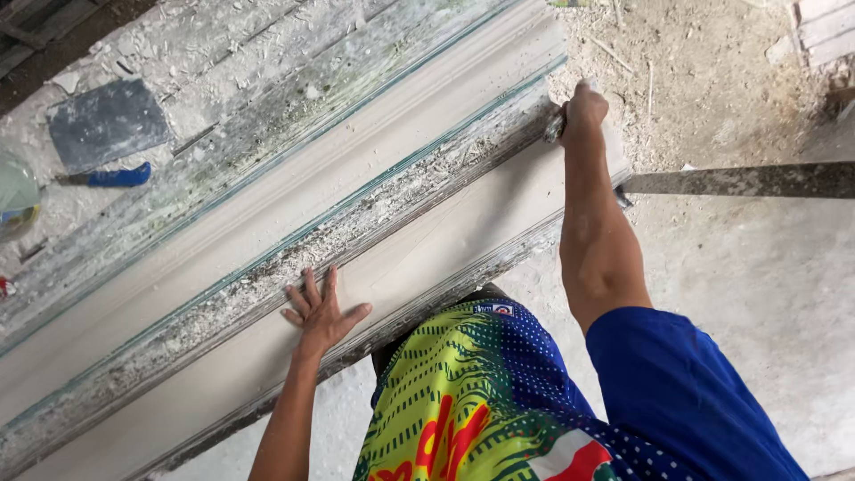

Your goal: The person kneels on the workshop floor and scrapes excess plaster residue from the grooves of decorative molding strips using a small handheld scraper, steadying each piece with the other hand. They work along the lengths of several moldings, repositioning pieces and moving between them as they clean the profiles.

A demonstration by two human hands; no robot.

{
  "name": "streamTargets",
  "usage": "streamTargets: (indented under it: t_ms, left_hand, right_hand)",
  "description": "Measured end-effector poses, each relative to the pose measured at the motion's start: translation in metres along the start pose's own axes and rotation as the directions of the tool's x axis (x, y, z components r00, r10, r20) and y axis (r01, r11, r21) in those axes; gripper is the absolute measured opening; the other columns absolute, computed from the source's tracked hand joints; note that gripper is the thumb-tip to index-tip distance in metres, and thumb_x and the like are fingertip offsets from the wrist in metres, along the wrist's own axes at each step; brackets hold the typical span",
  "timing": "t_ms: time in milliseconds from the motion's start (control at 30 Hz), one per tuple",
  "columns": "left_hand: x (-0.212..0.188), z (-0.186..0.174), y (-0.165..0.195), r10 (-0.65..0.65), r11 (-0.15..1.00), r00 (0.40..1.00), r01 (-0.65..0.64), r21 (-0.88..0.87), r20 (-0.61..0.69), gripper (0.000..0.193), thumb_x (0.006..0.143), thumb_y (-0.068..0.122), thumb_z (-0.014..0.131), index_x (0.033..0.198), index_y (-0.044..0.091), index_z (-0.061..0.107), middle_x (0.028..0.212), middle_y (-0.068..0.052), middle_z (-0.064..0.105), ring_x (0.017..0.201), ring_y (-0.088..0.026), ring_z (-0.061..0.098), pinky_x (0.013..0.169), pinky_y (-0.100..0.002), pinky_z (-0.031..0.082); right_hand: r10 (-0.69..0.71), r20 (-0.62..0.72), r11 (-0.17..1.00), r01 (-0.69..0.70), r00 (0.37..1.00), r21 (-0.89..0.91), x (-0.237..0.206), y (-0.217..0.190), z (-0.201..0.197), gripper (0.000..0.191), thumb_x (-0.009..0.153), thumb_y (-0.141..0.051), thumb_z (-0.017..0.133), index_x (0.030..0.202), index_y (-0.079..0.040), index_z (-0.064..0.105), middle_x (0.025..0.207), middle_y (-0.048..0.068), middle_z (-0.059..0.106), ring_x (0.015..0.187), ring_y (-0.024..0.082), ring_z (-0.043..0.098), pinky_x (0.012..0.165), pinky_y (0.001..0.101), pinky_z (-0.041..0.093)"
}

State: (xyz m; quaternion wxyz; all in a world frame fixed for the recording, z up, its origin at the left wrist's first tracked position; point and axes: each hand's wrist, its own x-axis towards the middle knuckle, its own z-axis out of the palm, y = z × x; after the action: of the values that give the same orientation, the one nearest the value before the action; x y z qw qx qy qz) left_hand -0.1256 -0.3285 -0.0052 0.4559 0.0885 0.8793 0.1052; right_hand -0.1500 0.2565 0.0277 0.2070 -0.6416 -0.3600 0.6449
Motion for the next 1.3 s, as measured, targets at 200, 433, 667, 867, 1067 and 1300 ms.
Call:
streamTargets:
  t_ms: [200, 433, 667, 867, 1067, 1300]
  left_hand:
    - [0.004, -0.004, 0.0, -0.013, 0.999, 1.0, 0.012, 0.033, 0.024, 0.13, 0.062, 0.086, 0.067, 0.163, 0.038, 0.002, 0.169, -0.012, -0.027, 0.144, -0.051, -0.039, 0.105, -0.081, -0.018]
    - [0.009, -0.002, -0.003, -0.005, 1.0, 1.0, 0.005, 0.013, 0.007, 0.125, 0.064, 0.085, 0.066, 0.163, 0.04, 0.007, 0.17, -0.009, -0.027, 0.145, -0.05, -0.038, 0.107, -0.081, -0.016]
    - [0.013, -0.005, -0.003, 0.026, 1.0, 1.0, -0.026, -0.015, 0.01, 0.124, 0.063, 0.088, 0.063, 0.163, 0.039, 0.007, 0.169, -0.009, -0.028, 0.143, -0.051, -0.041, 0.105, -0.081, -0.018]
    - [0.013, -0.008, -0.007, 0.047, 0.998, 0.999, -0.046, -0.033, 0.02, 0.124, 0.063, 0.088, 0.062, 0.163, 0.039, 0.009, 0.17, -0.007, -0.027, 0.143, -0.05, -0.041, 0.105, -0.079, -0.019]
    - [0.012, -0.008, -0.008, 0.034, 0.998, 0.999, -0.034, -0.044, -0.003, 0.121, 0.065, 0.087, 0.063, 0.163, 0.039, 0.012, 0.171, -0.005, -0.025, 0.145, -0.047, -0.04, 0.108, -0.077, -0.02]
    - [0.014, -0.005, -0.006, 0.043, 0.998, 0.999, -0.045, -0.041, -0.033, 0.119, 0.066, 0.086, 0.064, 0.163, 0.038, 0.014, 0.171, -0.007, -0.025, 0.143, -0.048, -0.042, 0.105, -0.08, -0.02]
  right_hand:
    - [-0.445, -0.08, 0.786, 0.346, 0.892, -0.513, -0.093, 0.145, 0.042, 0.051, 0.105, -0.042, 0.05, 0.119, 0.006, 0.06, 0.104, 0.022, 0.067, 0.09, 0.029, 0.068, 0.076, 0.044, 0.058]
    - [-0.321, 0.076, 0.84, 0.321, 0.944, -0.438, -0.011, 0.044, -0.002, 0.041, 0.103, -0.032, 0.046, 0.123, 0.003, 0.055, 0.101, 0.02, 0.068, 0.084, 0.026, 0.064, 0.074, 0.0404, 0.052]
    - [-0.106, 0.337, 0.759, 0.295, 0.936, -0.581, 0.03, -0.094, -0.084, 0.022, 0.106, -0.012, 0.036, 0.123, 0.001, 0.044, 0.083, 0.014, 0.067, 0.053, 0.016, 0.061, 0.043, 0.0304, 0.05]
    - [0.378, 0.858, -0.853, 0.49, 0.347, 0.178, -0.071, 0.054, -0.035, 0.044, 0.102, -0.011, 0.044, 0.145, -0.009, 0.038, 0.145, 0.028, 0.051, 0.05, 0.012, 0.063, 0.028, 0.0248, 0.054]
    - [0.411, 0.874, -0.751, 0.639, 0.259, 0.164, -0.089, 0.106, -0.017, 0.061, 0.094, -0.01, 0.052, 0.151, -0.016, 0.032, 0.141, 0.025, 0.052, 0.072, 0.024, 0.068, 0.051, 0.0352, 0.06]
    - [-0.045, 0.628, -0.903, 0.237, 0.777, -0.358, 0.052, -0.089, -0.097, 0.036, 0.116, -0.034, 0.042, 0.114, -0.008, 0.067, 0.072, 0.008, 0.063, 0.055, 0.014, 0.052, 0.042, 0.0332, 0.045]
